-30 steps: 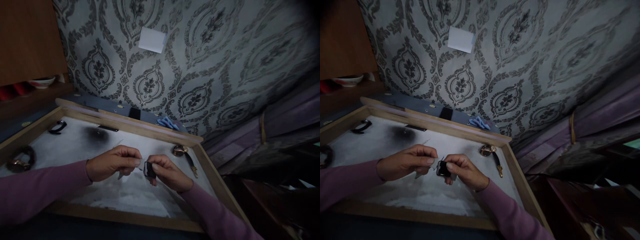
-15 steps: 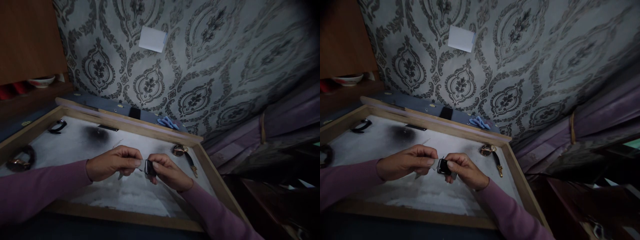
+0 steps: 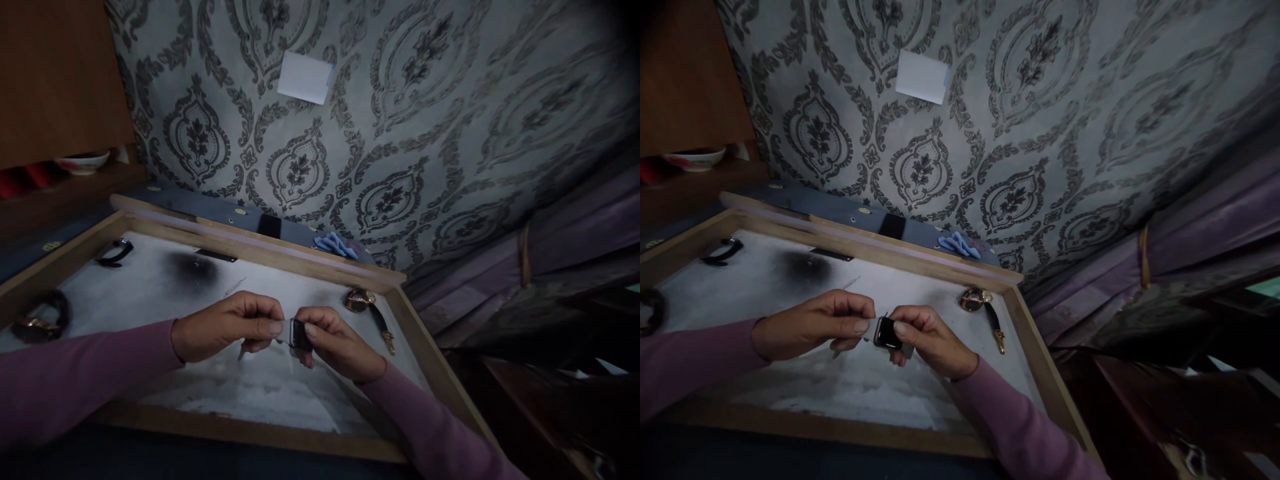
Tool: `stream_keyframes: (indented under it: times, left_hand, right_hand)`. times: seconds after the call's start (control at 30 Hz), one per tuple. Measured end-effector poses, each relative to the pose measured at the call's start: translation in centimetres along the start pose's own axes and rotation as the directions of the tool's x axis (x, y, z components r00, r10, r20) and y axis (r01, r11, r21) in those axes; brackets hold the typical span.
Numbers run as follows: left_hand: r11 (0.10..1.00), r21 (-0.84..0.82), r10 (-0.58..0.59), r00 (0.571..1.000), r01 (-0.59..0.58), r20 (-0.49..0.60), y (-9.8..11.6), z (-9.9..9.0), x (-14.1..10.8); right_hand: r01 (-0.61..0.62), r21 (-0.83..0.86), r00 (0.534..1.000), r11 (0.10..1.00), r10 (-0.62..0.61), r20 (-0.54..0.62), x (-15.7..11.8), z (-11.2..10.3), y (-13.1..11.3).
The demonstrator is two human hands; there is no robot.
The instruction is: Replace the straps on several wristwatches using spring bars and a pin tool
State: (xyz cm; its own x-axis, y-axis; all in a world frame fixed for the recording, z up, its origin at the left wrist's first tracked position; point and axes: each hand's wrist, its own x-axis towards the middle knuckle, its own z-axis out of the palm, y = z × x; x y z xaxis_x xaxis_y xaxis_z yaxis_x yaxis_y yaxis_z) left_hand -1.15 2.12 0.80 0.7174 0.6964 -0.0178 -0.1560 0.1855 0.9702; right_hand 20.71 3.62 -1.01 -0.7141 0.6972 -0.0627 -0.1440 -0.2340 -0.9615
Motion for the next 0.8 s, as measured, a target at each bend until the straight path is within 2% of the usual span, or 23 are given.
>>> stream_keyframes:
  times: [0.37,0.53,0.8]
  left_hand:
    - [0.995,0.101,0.015,1.0,-0.016,0.015,0.18,-0.22,0.04]
    - [0.988,0.156,0.013,0.999,-0.019,0.039,0.36,-0.25,0.05]
    - [0.987,0.157,0.012,0.997,-0.023,0.07,0.22,-0.03,-0.16]
  right_hand:
    - [-0.027,-0.032,0.999,0.999,0.026,-0.028,-0.08,0.06,-0.23]
    - [-0.028,-0.094,1.0,0.995,0.029,0.005,-0.24,0.15,-0.52]
    - [-0.024,-0.2,0.999,0.98,0.033,0.04,-0.62,0.38,-0.78]
